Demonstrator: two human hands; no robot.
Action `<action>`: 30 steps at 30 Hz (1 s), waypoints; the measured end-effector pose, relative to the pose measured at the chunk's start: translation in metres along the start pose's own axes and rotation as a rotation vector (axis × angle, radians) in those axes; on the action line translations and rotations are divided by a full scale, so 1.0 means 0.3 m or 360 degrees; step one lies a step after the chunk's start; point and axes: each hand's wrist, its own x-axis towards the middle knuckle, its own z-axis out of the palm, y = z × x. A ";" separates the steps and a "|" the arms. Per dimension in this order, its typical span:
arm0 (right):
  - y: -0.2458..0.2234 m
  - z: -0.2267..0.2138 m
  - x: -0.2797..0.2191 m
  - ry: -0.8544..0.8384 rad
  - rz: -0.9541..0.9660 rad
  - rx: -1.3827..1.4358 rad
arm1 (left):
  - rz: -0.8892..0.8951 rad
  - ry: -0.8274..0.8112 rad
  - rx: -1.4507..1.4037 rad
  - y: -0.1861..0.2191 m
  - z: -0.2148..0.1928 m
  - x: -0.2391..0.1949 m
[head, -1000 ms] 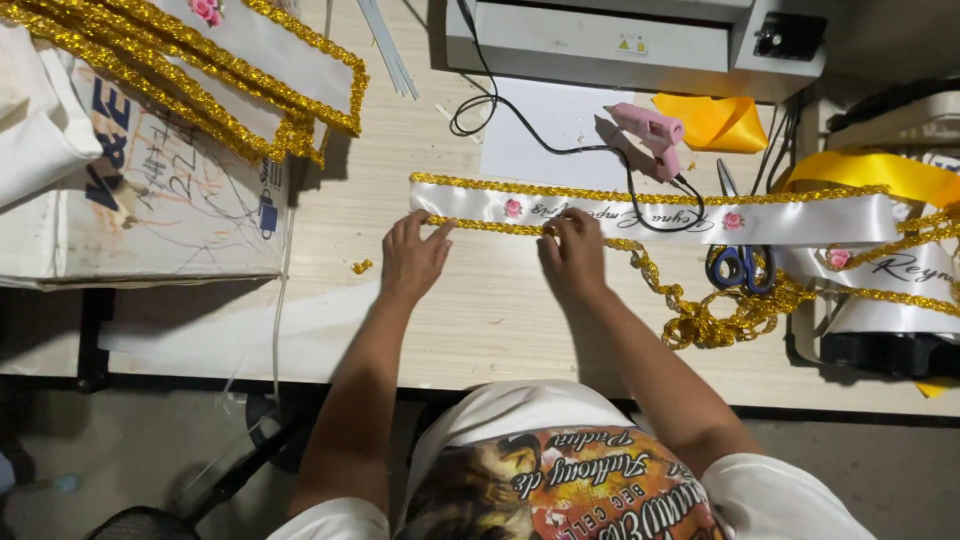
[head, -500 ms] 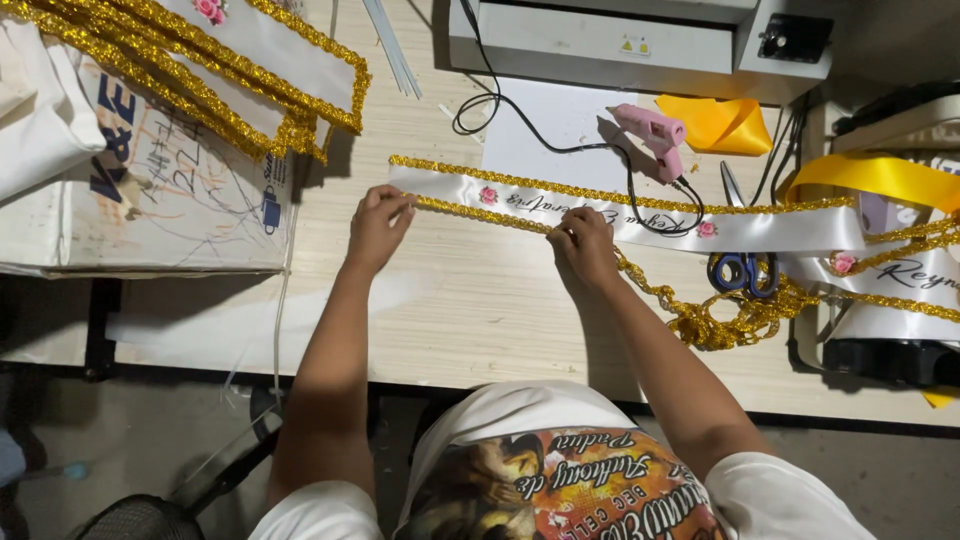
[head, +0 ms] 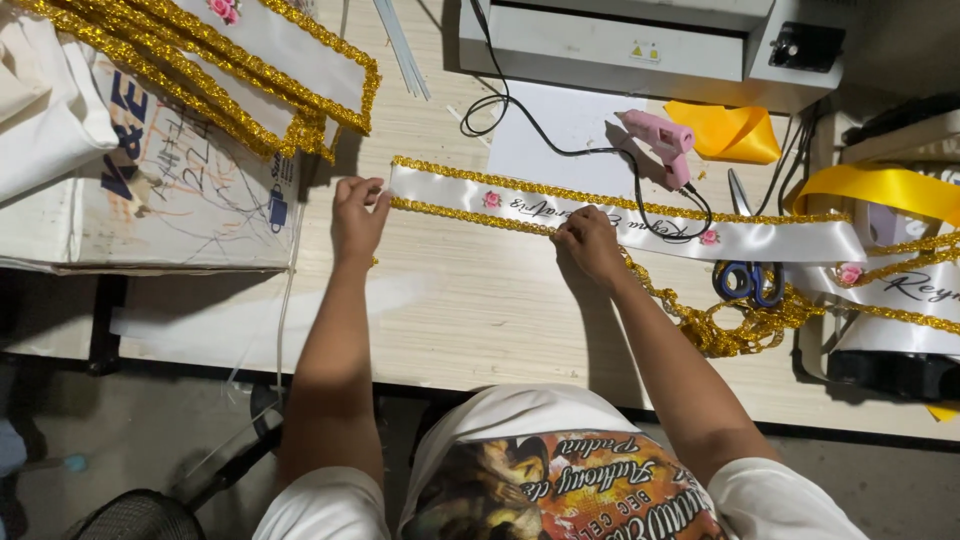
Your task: The person decorates a white sash labeled 'Reyna Emperatriz' by applying hot glue and attaching a gold glitter trim along its edges. They use a hot glue gun to apply adhesive, press the trim into place, and trim excess with scissors. The process is repeated on both sides of the sash.
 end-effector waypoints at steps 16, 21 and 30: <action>-0.037 0.038 -0.025 0.0312 -0.0514 -0.0317 | 0.0000 -0.0452 0.0076 0.302 0.239 -0.353; -0.165 0.096 -0.082 0.0057 -0.0581 -0.0580 | -0.0842 -0.0714 -0.0992 0.207 0.574 -0.380; 0.044 -0.081 -0.189 -0.0310 0.0046 -0.0341 | -0.1218 -0.0504 -0.1188 0.197 0.337 -0.249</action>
